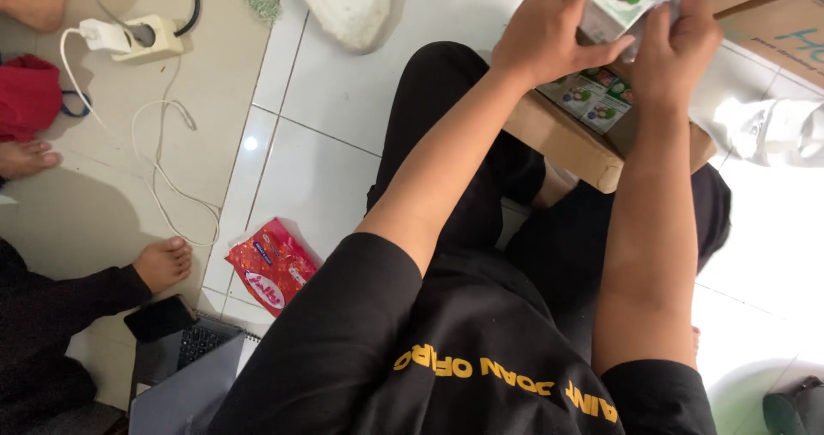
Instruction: The person wraps small earphone boxes in protective foam and packs them into a cardboard box for shipping.
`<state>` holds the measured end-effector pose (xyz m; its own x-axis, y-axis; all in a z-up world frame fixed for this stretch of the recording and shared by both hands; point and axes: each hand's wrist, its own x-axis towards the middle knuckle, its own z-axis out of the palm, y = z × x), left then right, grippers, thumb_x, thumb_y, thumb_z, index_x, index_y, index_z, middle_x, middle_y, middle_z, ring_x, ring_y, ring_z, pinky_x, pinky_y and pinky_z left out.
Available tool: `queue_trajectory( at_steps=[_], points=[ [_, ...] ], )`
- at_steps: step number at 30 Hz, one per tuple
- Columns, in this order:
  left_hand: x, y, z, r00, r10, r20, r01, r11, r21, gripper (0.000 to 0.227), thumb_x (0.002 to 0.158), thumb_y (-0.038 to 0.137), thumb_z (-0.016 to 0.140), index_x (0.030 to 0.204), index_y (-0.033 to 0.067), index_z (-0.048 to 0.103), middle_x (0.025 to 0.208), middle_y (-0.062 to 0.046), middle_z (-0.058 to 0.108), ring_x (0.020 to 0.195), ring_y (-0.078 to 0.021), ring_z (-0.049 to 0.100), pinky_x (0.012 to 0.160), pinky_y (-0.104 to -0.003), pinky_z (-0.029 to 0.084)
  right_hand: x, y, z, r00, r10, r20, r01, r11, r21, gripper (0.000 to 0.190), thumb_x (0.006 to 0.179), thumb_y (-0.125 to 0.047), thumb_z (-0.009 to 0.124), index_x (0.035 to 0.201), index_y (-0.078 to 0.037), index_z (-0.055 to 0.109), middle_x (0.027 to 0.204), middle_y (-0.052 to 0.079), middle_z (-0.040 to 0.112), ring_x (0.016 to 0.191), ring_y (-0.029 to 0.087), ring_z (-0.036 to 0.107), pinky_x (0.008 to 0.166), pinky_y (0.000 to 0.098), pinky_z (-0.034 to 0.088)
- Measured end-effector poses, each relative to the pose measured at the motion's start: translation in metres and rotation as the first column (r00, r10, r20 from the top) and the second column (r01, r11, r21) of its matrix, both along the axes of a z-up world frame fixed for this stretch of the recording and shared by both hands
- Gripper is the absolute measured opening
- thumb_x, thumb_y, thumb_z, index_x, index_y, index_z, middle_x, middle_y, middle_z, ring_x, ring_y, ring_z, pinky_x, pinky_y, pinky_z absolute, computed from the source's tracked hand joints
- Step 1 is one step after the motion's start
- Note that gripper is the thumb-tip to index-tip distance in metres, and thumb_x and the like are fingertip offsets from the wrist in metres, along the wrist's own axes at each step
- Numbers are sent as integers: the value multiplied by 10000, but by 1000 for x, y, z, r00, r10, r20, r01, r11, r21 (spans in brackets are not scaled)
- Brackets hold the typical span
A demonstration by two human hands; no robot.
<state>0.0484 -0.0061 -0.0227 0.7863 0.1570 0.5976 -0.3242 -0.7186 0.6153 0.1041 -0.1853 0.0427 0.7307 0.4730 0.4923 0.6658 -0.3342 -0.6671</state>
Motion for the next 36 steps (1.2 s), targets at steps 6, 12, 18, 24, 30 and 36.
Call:
queue_trajectory(
  at_steps=[6,12,18,24,30,36],
  points=[
    [3,1,-3,1000,13,0,-13,994,106,786,993,734,703,1449,194,359,803,94,763,612,-82,697,569,-292,516,7,-4,-13,999,-36,22,37,997,-61,124,1095,35,535,1025,21,637,778,94,515,690,175,369,616,392,279],
    [6,1,11,998,44,-45,-41,997,62,679,952,732,581,1337,190,442,1025,80,823,888,-150,800,864,-412,558,18,-10,-29,995,-70,75,73,997,-36,285,1114,69,535,881,-23,400,698,84,240,651,163,153,653,420,147],
    [3,-1,25,978,65,-199,-78,995,-59,717,910,782,504,1402,264,437,953,156,814,814,-92,753,939,-358,479,18,-1,-18,976,-192,101,201,976,-86,424,1087,95,603,843,-59,291,725,50,244,677,169,198,642,407,158],
    [-16,-2,71,953,106,-285,-163,969,-183,606,825,671,626,1261,250,603,1176,79,768,1159,-201,742,1189,-605,313,6,4,3,968,-250,25,249,946,-206,295,1089,13,599,880,-72,408,688,45,348,648,158,312,622,400,249],
    [-18,-16,15,955,202,-217,-234,963,-134,728,878,717,625,1431,257,515,1395,14,688,1379,-202,629,1265,-623,329,10,7,-42,917,-393,71,399,893,-210,412,1077,-164,665,756,-109,413,616,37,378,630,113,370,563,433,260],
    [1,-11,12,975,217,-47,-221,969,-109,657,933,708,552,1372,223,490,1003,29,716,979,-221,728,1057,-472,497,-5,23,-3,940,-224,256,244,968,-50,70,1011,-49,558,1036,-16,614,809,193,586,644,327,529,595,440,365]
  ],
)
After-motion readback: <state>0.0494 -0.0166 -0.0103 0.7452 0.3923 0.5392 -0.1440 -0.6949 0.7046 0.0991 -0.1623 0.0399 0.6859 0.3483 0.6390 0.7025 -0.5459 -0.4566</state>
